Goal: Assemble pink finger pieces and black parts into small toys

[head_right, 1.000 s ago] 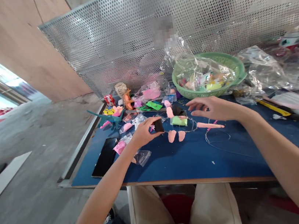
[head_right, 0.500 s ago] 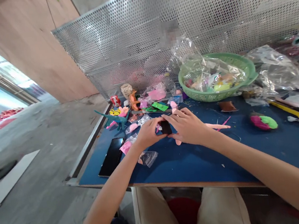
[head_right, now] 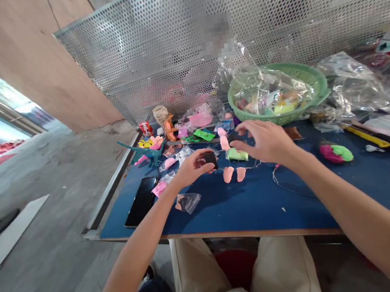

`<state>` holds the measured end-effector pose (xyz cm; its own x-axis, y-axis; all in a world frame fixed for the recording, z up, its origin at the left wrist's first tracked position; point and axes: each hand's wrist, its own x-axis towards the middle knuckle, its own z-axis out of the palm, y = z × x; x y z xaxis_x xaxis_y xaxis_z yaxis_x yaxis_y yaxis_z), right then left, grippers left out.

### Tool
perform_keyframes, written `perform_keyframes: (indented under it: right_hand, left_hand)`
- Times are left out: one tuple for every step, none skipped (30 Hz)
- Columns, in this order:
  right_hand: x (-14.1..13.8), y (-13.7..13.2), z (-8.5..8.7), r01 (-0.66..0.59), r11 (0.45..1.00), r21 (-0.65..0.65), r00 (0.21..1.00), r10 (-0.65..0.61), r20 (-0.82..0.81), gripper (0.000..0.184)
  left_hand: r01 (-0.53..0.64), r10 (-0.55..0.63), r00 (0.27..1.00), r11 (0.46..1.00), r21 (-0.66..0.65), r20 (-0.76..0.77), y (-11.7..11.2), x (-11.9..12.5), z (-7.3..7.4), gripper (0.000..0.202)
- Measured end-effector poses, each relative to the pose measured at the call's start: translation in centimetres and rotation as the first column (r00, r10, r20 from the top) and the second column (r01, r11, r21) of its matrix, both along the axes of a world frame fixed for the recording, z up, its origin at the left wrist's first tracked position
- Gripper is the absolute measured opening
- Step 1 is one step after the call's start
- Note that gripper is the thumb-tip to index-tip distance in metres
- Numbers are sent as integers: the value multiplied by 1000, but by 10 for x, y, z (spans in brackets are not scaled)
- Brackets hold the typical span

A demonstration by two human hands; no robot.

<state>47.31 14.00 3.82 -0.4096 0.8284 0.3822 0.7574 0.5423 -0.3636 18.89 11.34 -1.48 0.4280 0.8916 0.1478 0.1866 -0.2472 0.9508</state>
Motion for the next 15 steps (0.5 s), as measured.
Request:
perform_keyframes:
  right_hand:
    - [8,5,0,51,993,-110,999,-49,23,53]
    - [15,9,-1,71,976,-206,996,-59,61,51]
    - [20,12,-3,69,960,-271,994,-43,101,50]
    - [22,14,-5,58,948,-314,990,-14,142,51]
    - [23,14,-7,46,941,-334,984,14,175,52]
    - [23,14,-9,36,940,-339,980,33,196,54]
    - [21,13,-10,31,939,-342,979,41,200,55]
    - [20,12,-10,28,936,-350,982,39,185,56]
    - [19,11,-10,24,929,-370,987,36,154,57]
    - [19,10,-9,10,915,-404,992,40,115,58]
    - [20,11,-8,-11,893,-449,995,53,81,60]
    - [21,11,-7,-38,867,-497,996,74,52,62]
    - [23,13,-7,-72,838,-540,995,101,24,65]
    - [26,15,-7,-111,808,-579,991,130,-9,69]
    - [28,17,-7,-154,776,-612,987,155,-52,74]
  left_hand:
    - [-5,5,1000,1000,-21,21,1,0,-1,58]
    - [-8,9,1000,1000,-28,29,1,0,-1,59]
    - [-8,9,1000,1000,-26,24,1,0,-1,59]
    - [-8,8,1000,1000,-19,12,1,-1,0,59]
    - [-6,6,1000,1000,-13,2,2,-3,0,59]
    - [-1,1,1000,1000,-12,-2,2,-4,1,59]
    - [8,-8,1000,1000,-16,3,2,-5,1,59]
    - [17,-17,1000,1000,-24,14,2,-6,1,59]
    - [24,-24,999,999,-29,27,2,-7,2,60]
    - [30,-29,999,999,-29,33,2,-8,3,60]
    - [34,-33,999,999,-24,27,1,-8,4,61]
    - [37,-37,999,999,-15,15,1,-8,5,61]
    - [38,-38,999,999,-4,1,1,-8,6,61]
    - [39,-39,999,999,4,-8,1,-8,7,61]
    - [40,-40,999,999,7,-9,1,-8,8,60]
